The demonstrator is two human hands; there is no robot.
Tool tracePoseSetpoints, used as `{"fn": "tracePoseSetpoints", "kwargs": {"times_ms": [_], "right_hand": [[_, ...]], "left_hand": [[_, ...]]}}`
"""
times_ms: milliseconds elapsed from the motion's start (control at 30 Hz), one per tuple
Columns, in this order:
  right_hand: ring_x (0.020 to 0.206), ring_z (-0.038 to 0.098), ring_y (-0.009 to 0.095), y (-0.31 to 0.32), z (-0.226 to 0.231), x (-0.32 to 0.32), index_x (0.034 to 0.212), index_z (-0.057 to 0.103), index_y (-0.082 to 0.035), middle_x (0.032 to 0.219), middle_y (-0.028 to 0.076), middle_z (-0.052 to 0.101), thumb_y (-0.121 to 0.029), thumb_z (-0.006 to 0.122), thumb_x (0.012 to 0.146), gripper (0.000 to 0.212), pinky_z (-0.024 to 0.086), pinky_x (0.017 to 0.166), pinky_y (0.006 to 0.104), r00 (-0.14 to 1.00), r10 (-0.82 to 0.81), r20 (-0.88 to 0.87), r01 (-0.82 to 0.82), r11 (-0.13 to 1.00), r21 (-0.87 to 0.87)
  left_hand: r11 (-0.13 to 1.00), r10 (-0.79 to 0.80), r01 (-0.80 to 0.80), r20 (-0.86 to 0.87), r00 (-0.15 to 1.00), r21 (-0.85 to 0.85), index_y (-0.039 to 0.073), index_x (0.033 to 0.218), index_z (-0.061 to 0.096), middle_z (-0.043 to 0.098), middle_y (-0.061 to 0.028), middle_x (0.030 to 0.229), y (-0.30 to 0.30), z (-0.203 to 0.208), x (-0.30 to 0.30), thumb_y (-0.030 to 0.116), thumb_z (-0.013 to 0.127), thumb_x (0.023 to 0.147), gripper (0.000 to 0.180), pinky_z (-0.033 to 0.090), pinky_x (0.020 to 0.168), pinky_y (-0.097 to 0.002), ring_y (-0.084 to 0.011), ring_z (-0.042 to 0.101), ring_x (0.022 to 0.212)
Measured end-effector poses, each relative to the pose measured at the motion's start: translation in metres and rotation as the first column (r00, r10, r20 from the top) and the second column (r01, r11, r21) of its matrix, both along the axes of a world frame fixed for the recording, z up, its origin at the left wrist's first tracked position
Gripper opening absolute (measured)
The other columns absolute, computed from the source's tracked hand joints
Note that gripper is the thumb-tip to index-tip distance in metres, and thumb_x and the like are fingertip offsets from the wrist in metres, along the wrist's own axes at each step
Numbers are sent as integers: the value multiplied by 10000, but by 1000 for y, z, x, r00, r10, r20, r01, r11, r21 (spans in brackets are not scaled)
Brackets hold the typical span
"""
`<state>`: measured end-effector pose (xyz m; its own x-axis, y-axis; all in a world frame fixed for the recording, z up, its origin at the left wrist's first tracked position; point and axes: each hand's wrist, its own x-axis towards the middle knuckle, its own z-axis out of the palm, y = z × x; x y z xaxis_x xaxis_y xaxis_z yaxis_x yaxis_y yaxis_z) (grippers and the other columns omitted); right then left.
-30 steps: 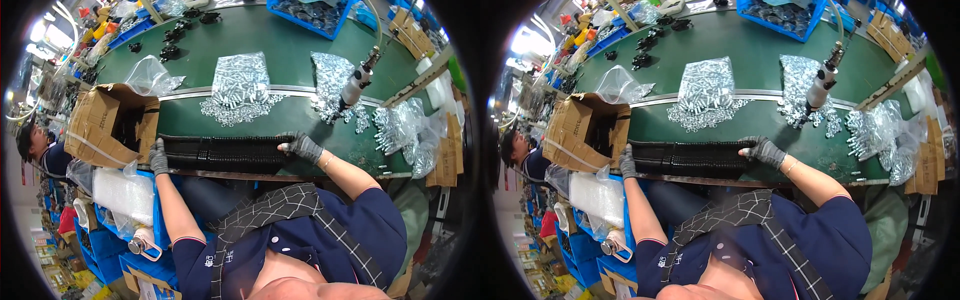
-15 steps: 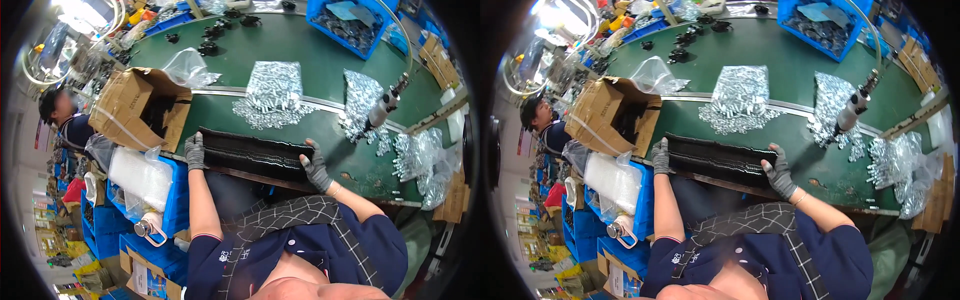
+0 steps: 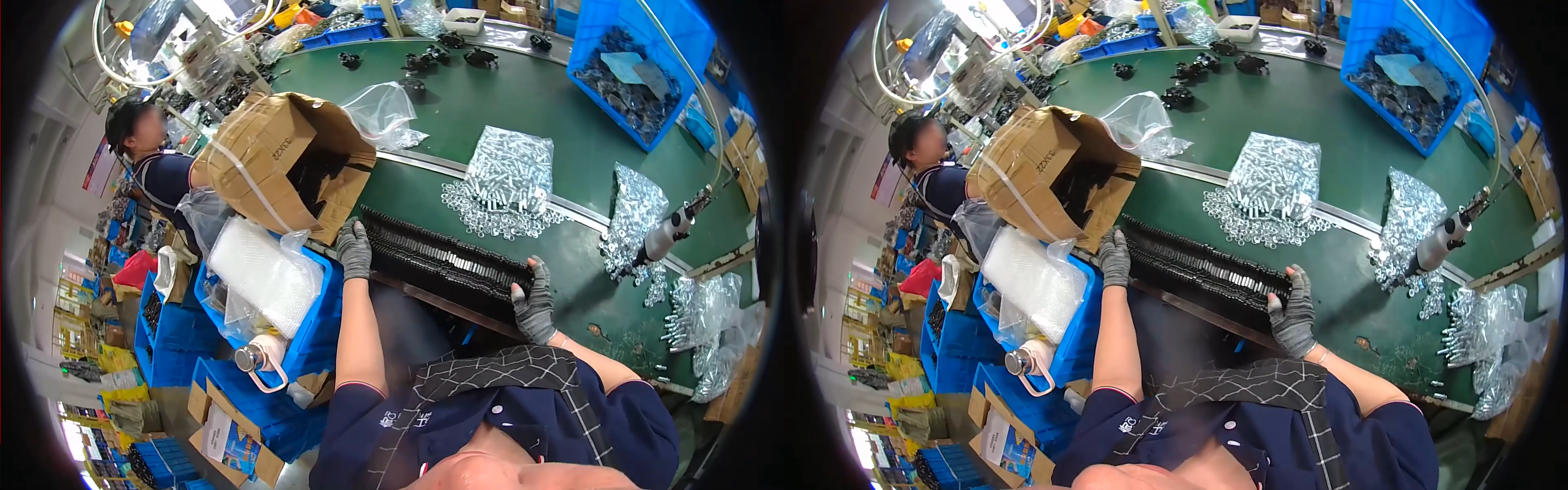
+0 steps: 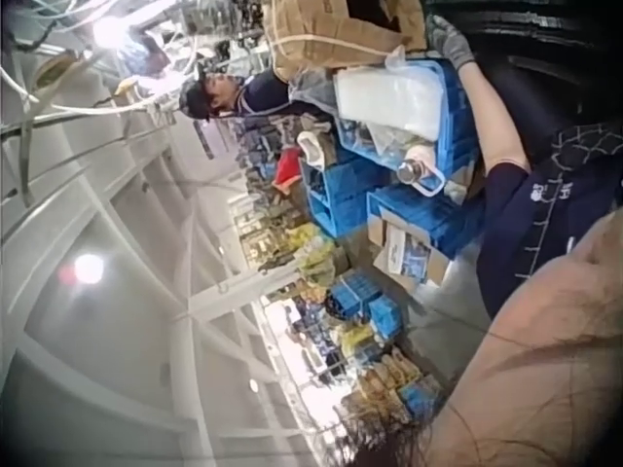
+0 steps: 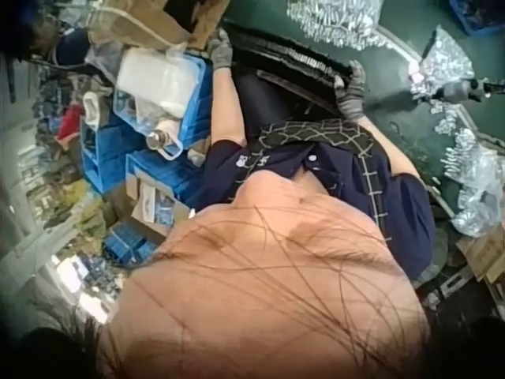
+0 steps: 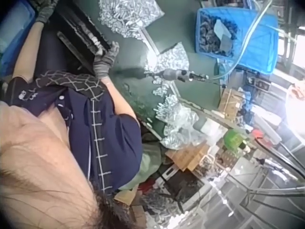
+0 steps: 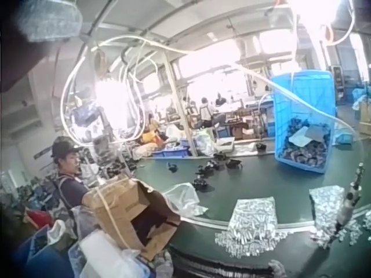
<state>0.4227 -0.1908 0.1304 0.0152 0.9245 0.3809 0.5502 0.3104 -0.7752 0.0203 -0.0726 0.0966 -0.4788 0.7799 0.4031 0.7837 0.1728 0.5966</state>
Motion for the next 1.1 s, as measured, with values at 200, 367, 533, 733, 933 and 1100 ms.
{"fn": "tracePoseSetpoints", "kwargs": {"times_ms": [200,367,533,733,933,1100], "right_hand": [[1275,438,384,-13,1,-13,1376,400,2,1395,223,423,-167,618,861,585,365,1069,439,998,-7,-55,5,999,-33],[1305,418,373,-25,4,-17,1395,380,3,1430,219,396,-210,624,879,609,343,1092,433,996,23,-90,-27,999,-42],[1349,379,383,-23,2,-6,1437,347,-4,1471,226,360,-258,634,891,667,317,1115,427,989,25,-146,-39,995,-90],[1401,327,388,-23,14,-6,1490,281,-15,1532,233,295,-297,624,914,727,304,1125,430,997,68,21,-67,997,-26],[1382,371,387,-37,20,18,1489,287,-14,1521,237,328,-310,603,936,703,328,1110,417,987,159,-22,-159,987,-24],[1274,508,355,-45,23,25,1471,332,-19,1408,237,482,-308,597,945,656,408,1035,385,961,157,-228,-183,978,-97]], "left_hand": [[1000,17,-16,94,995,-12,51,1124,674,654,-203,1134,-12,-4,-30,318,474,985,361,448,963,-459,-387,585,1067],[997,5,-6,-8,1000,-71,52,1174,657,617,-197,1222,-24,4,-36,322,482,978,377,405,1027,-459,-372,534,1177],[996,39,-5,-389,920,88,53,1391,486,437,-200,1459,-41,29,7,357,455,981,511,295,1120,-479,-363,406,1347],[873,-426,268,-369,826,-407,116,1528,256,214,-131,1599,-36,54,5,539,372,959,719,104,1181,-503,-295,191,1477],[787,-508,329,-246,826,-522,137,1550,190,170,-113,1615,-49,54,4,563,338,961,742,78,1184,-507,-289,157,1488],[928,-217,153,-160,963,-340,71,1408,439,454,-175,1440,-44,66,-14,500,373,958,626,311,1100,-488,-337,435,1330]]}}
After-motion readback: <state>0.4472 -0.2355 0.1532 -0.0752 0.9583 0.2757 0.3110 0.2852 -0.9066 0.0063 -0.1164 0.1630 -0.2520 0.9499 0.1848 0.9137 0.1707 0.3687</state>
